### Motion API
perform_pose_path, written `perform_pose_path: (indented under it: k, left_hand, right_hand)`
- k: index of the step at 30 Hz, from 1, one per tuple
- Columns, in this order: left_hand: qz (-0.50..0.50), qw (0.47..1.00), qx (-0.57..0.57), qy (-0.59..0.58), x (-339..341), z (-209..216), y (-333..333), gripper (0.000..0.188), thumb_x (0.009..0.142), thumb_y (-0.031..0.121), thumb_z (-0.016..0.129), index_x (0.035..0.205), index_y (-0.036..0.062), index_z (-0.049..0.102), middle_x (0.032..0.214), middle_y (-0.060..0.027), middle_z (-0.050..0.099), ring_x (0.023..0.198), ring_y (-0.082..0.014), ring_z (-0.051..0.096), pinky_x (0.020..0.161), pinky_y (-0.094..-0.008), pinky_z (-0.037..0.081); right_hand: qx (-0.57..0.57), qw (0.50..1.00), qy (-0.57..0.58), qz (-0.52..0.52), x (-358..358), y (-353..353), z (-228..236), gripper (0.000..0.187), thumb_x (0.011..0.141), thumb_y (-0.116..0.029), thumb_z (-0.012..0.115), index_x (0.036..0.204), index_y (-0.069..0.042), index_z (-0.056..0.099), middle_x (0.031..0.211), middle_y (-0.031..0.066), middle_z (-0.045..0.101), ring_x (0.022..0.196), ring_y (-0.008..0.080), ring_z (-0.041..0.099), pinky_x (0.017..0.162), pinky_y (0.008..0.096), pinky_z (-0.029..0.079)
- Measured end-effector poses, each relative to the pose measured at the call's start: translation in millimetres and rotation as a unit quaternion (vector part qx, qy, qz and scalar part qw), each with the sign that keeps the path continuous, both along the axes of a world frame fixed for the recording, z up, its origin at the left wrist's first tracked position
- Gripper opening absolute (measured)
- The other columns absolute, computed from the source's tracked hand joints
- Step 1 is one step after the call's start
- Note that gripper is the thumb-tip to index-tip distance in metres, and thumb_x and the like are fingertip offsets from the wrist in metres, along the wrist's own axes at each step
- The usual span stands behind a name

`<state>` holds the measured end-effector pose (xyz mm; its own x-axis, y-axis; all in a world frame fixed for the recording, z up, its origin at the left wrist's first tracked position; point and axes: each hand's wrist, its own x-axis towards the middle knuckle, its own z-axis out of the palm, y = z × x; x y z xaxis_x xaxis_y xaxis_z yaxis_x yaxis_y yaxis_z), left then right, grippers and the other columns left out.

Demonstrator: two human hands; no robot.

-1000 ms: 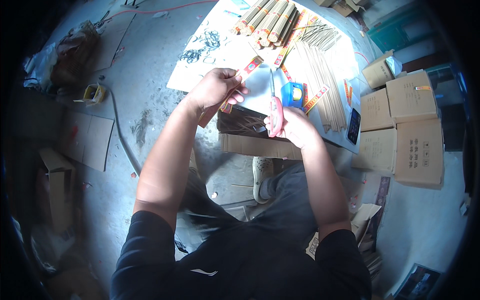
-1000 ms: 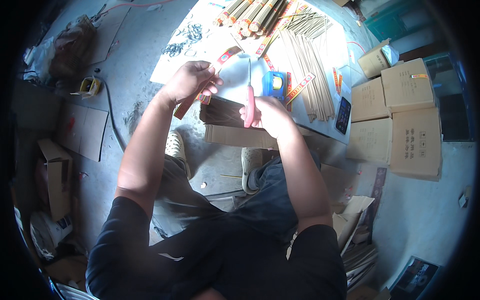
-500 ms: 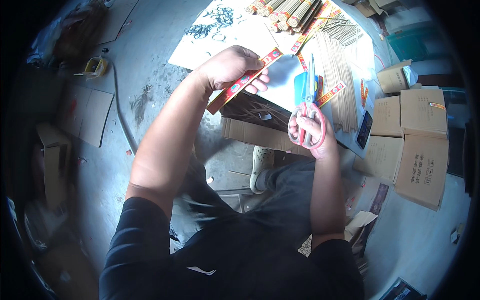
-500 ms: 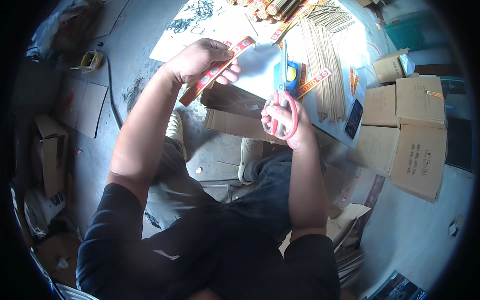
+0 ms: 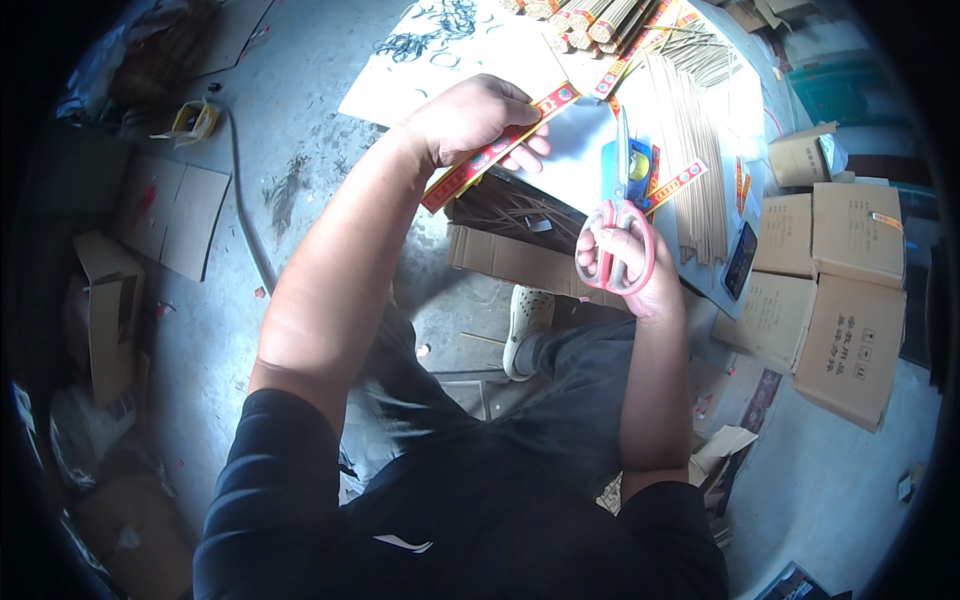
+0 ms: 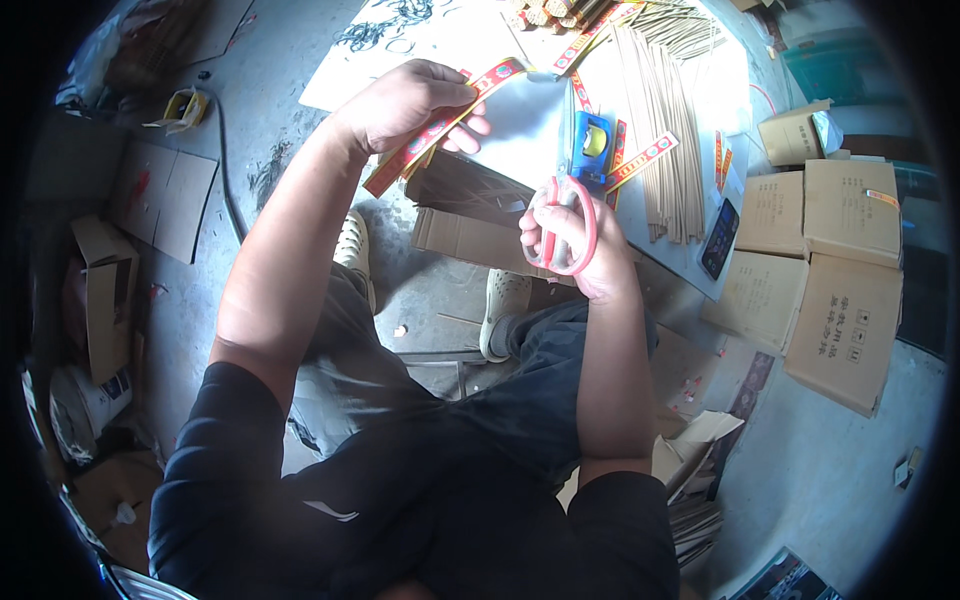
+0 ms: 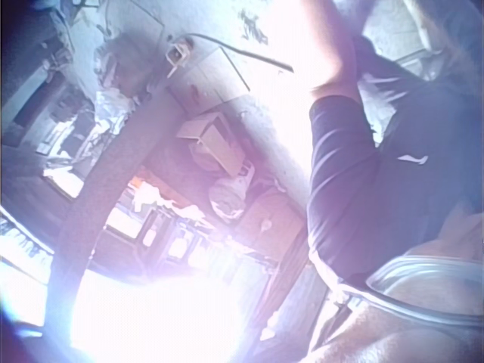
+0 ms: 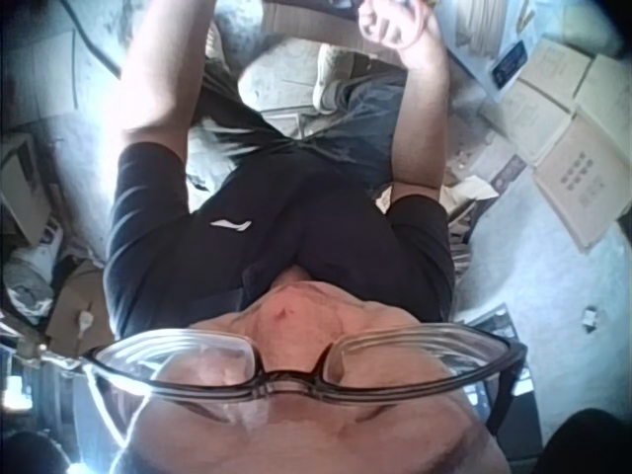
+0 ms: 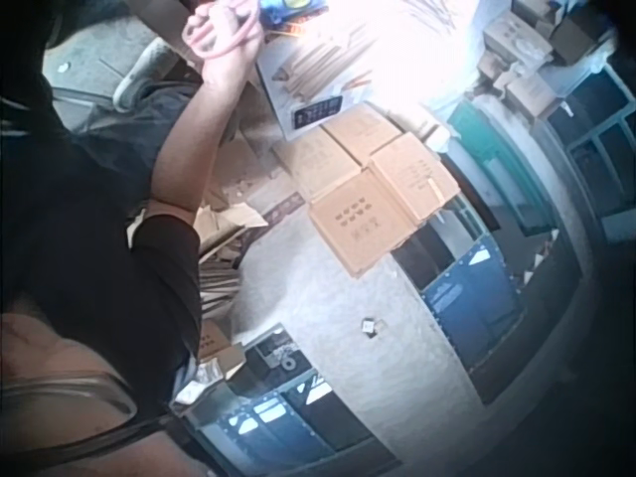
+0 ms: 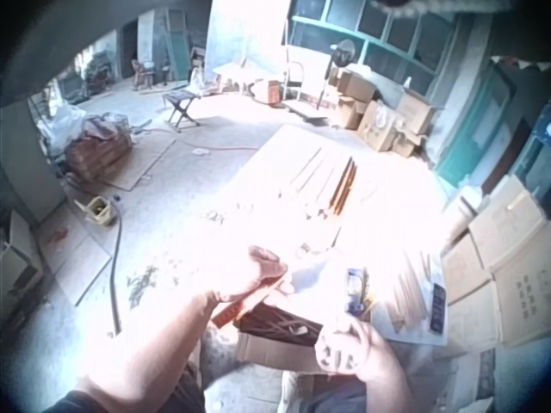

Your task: The person sits on the floor and assembles incense sticks by wrapping a red and gold paper strip around a bundle of sticks. They use scissors to trim the excess paper and a tape dispenser to secure the wrapping. The person then places the finished bundle on the table and repeats the process with another bundle.

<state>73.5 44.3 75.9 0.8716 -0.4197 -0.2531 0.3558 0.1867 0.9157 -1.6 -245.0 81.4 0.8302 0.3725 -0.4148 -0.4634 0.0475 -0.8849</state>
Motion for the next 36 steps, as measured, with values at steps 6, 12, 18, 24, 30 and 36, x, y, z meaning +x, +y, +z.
perform_pose_path:
  k: [6, 12, 18, 24, 30, 36]
  left_hand:
    - [-0.001, 1.0, 0.029, -0.004, 0, 5, 0, 0.027, 0.104, 0.013, 0.057, 0.112, -0.0111, 0.067, 0.1, -0.0192, 0.076, 0.077, -0.0234, 0.077, 0.074, -0.0336, 0.063]
    - [-0.013, 0.998, 0.059, -0.023, -3, 11, 2, 0.028, 0.105, 0.017, 0.055, 0.11, -0.0065, 0.069, 0.096, -0.0143, 0.077, 0.073, -0.0171, 0.074, 0.066, -0.0303, 0.06]
    - [-0.026, 0.991, 0.119, -0.06, -7, 18, 2, 0.026, 0.106, 0.022, 0.056, 0.102, 0.0, 0.07, 0.08, -0.0058, 0.07, 0.066, -0.012, 0.066, 0.058, -0.028, 0.056]
    - [-0.049, 0.99, 0.119, -0.054, -6, 11, -2, 0.024, 0.106, 0.02, 0.059, 0.097, 0.0003, 0.071, 0.076, -0.0042, 0.068, 0.064, -0.0107, 0.064, 0.059, -0.0264, 0.052]
    - [-0.082, 0.985, 0.142, -0.062, -5, 7, -4, 0.026, 0.105, 0.022, 0.06, 0.097, 0.0008, 0.072, 0.07, -0.0032, 0.066, 0.058, -0.0097, 0.06, 0.056, -0.0245, 0.049]
    - [-0.092, 0.987, 0.118, -0.051, -4, 7, -6, 0.025, 0.104, 0.021, 0.061, 0.092, 0.0024, 0.072, 0.067, -0.0026, 0.064, 0.053, -0.0082, 0.056, 0.053, -0.0232, 0.045]
  right_hand:
    - [0.01, 1.0, -0.005, 0.015, -2, -1, -2, 0.02, 0.095, -0.017, 0.068, 0.106, -0.002, 0.06, 0.093, 0.0112, 0.065, 0.081, 0.0201, 0.064, 0.072, 0.0335, 0.054]
    - [0.007, 0.999, -0.004, 0.047, -4, -3, 0, 0.027, 0.092, -0.021, 0.071, 0.11, -0.003, 0.063, 0.101, 0.0118, 0.07, 0.09, 0.0198, 0.071, 0.077, 0.0341, 0.058]
    - [-0.032, 0.99, -0.031, 0.136, -3, 3, 7, 0.026, 0.089, -0.02, 0.067, 0.108, -0.004, 0.06, 0.096, 0.0059, 0.061, 0.086, 0.0162, 0.064, 0.077, 0.0306, 0.052]
    - [-0.112, 0.971, -0.077, 0.195, 9, 12, -1, 0.02, 0.085, -0.018, 0.067, 0.094, -0.007, 0.054, 0.088, 0.0014, 0.055, 0.076, 0.0118, 0.058, 0.069, 0.0284, 0.049]
    - [-0.104, 0.975, -0.096, 0.169, 16, 19, -15, 0.016, 0.088, -0.01, 0.068, 0.086, -0.007, 0.052, 0.078, -0.0031, 0.05, 0.065, 0.0058, 0.05, 0.057, 0.026, 0.043]
    - [-0.08, 0.976, -0.12, 0.163, 18, 18, -20, 0.015, 0.092, -0.008, 0.069, 0.088, -0.005, 0.054, 0.079, -0.0033, 0.051, 0.069, 0.0041, 0.049, 0.059, 0.0253, 0.043]
